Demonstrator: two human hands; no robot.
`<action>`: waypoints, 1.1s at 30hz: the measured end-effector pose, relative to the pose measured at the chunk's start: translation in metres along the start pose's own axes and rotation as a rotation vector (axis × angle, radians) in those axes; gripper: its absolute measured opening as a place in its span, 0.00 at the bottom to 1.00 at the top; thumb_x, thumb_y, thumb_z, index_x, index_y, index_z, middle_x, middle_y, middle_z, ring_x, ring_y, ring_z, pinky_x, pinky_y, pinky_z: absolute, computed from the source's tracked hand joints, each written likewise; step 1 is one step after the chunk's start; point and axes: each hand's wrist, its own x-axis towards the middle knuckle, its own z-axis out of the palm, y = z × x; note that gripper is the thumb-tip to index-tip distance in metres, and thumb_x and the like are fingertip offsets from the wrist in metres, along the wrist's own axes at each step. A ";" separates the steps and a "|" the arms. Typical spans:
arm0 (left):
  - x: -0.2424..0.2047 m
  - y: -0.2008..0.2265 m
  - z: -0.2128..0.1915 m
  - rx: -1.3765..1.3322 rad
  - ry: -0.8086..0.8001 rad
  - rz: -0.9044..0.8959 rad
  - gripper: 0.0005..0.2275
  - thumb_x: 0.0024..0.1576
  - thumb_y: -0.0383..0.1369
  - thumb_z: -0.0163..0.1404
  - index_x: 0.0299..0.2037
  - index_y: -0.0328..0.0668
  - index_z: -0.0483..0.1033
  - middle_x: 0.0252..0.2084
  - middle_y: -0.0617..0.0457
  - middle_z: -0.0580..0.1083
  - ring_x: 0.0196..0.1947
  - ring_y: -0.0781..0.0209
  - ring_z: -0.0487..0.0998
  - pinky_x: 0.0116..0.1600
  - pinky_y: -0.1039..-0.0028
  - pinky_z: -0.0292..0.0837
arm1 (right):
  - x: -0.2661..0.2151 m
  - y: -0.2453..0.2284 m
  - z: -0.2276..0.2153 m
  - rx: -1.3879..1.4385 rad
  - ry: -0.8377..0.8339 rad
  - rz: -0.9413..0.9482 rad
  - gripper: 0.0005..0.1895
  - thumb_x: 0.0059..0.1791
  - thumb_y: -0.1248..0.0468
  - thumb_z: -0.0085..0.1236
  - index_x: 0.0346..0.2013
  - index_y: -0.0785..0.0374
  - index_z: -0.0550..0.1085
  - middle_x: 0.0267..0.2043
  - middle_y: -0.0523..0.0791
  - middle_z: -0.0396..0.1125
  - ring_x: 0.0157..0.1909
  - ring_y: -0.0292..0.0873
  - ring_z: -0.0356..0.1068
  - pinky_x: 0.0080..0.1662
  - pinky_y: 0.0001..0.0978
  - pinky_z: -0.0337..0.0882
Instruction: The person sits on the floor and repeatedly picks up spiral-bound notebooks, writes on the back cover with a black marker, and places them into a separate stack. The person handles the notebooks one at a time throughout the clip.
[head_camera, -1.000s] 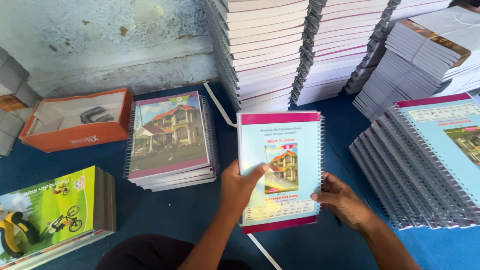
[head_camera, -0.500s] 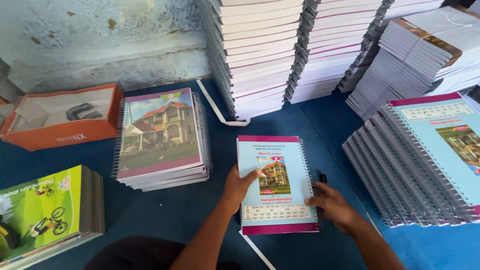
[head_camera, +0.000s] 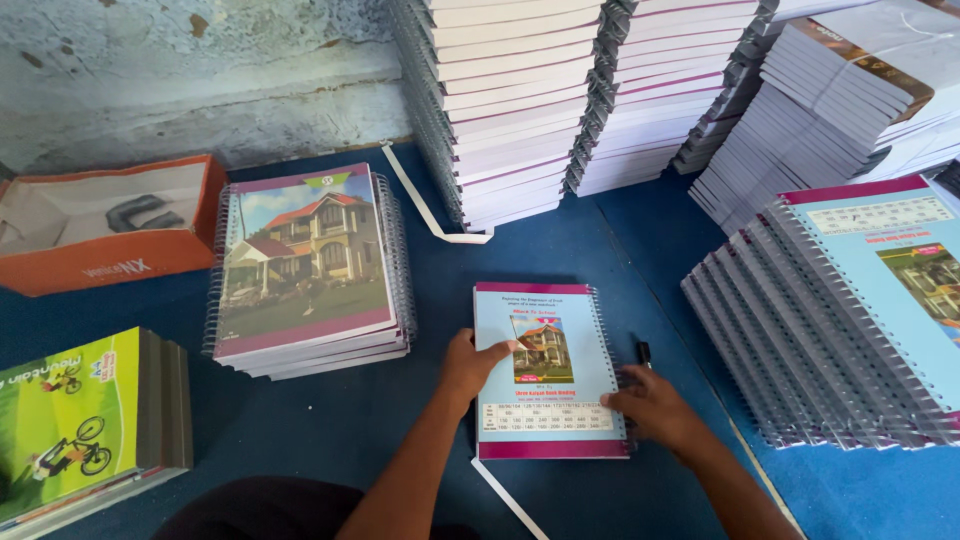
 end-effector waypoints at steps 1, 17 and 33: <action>-0.001 -0.002 0.001 0.006 0.002 0.008 0.20 0.46 0.34 0.65 0.46 0.31 0.75 0.41 0.43 0.81 0.37 0.55 0.84 0.43 0.67 0.80 | 0.001 0.002 0.000 -0.015 0.007 -0.016 0.48 0.43 0.56 0.66 0.72 0.66 0.54 0.51 0.58 0.74 0.50 0.54 0.77 0.46 0.48 0.78; -0.005 -0.016 0.004 0.321 0.113 0.234 0.22 0.39 0.29 0.65 0.46 0.35 0.77 0.43 0.41 0.81 0.44 0.47 0.84 0.49 0.64 0.78 | -0.019 -0.014 -0.019 -0.402 0.236 0.057 0.25 0.48 0.53 0.62 0.58 0.57 0.73 0.49 0.50 0.77 0.45 0.47 0.80 0.43 0.37 0.78; -0.023 -0.003 0.013 0.542 0.201 0.260 0.30 0.38 0.30 0.67 0.52 0.34 0.70 0.51 0.39 0.74 0.55 0.39 0.73 0.59 0.58 0.70 | -0.005 0.007 -0.027 -0.585 0.308 0.179 0.21 0.44 0.46 0.68 0.36 0.60 0.80 0.32 0.48 0.76 0.30 0.43 0.76 0.35 0.36 0.74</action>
